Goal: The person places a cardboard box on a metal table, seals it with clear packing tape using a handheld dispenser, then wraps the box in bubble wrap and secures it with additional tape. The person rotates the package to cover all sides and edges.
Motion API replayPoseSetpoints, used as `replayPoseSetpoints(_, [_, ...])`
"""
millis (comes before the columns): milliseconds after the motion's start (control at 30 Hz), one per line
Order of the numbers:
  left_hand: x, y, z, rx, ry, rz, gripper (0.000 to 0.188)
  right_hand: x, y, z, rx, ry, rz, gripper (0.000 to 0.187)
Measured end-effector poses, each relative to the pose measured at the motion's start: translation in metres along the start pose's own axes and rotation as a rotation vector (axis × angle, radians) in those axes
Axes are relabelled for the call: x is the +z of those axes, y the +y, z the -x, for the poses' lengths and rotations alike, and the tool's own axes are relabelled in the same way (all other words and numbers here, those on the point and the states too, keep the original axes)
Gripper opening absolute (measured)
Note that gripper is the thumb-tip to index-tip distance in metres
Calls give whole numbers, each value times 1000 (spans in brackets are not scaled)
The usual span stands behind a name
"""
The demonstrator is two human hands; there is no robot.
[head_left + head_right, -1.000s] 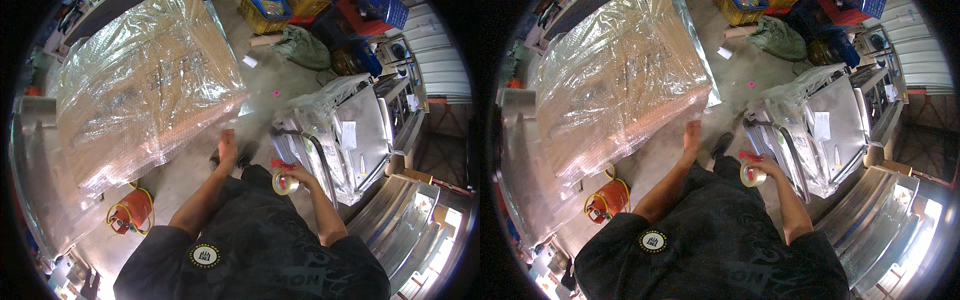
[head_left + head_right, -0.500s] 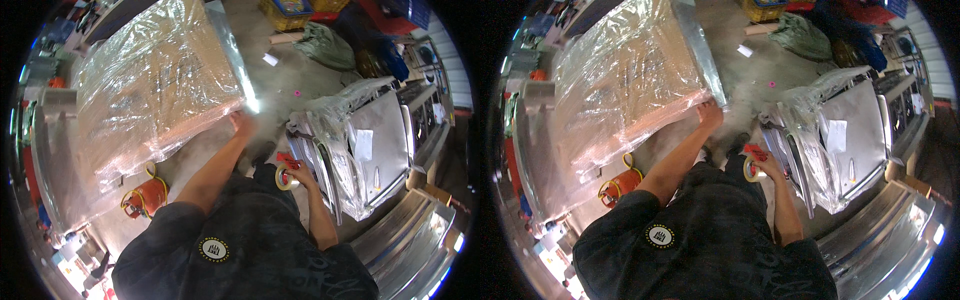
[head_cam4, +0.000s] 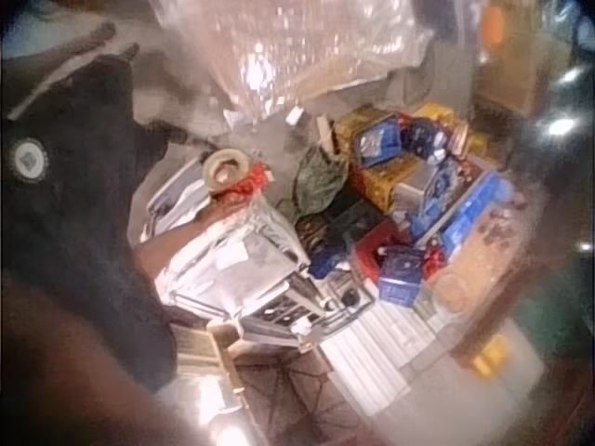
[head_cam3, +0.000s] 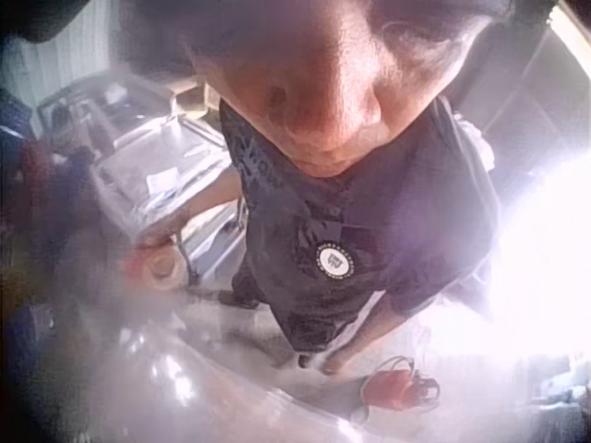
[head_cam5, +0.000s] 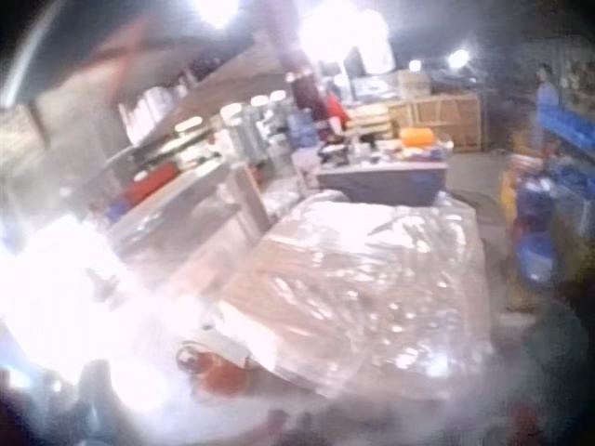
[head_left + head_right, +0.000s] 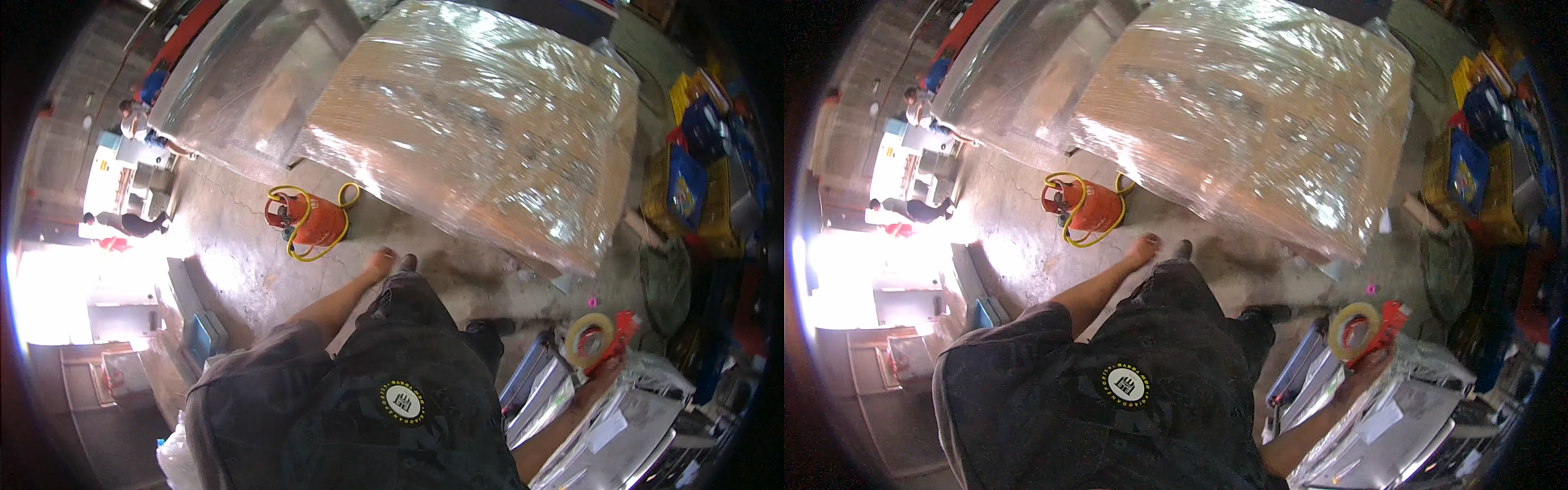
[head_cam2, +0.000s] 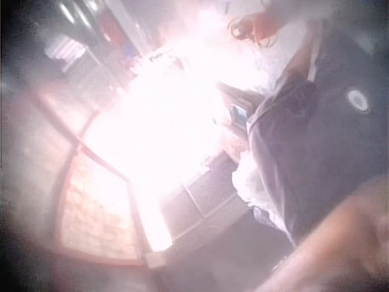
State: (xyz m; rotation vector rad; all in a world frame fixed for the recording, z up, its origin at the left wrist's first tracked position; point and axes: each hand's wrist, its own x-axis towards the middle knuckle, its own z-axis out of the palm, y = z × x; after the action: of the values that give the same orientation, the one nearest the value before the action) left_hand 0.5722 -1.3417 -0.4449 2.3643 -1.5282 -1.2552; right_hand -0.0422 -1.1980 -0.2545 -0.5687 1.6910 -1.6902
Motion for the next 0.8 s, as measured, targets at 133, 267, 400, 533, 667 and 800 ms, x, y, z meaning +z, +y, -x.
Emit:
replayPoseSetpoints(133, [-146, -78, -44, -172, 781, 119, 87, 155, -65, -10, -428, -83, 520, 76])
replayPoseSetpoints(267, [-264, -65, -99, 81, 928, 125, 97, 328, -73, -22, -916, -164, 876, 71])
replayPoseSetpoints(400, [-333, -55, -152, 349, 757, 9, 57, 451, -39, -29, -845, -93, 1343, 72])
replayPoseSetpoints(533, [-345, -73, -186, 624, 621, -90, 15, 505, -41, -1, -963, 151, 1474, 62])
replayPoseSetpoints(667, [-320, -67, -220, 785, 407, -156, 18, 571, 18, 138, -560, -13, 1019, 26])
replayPoseSetpoints(800, [-291, -65, -218, 733, 255, -289, 34, 677, 122, 250, 408, -692, 412, 56])
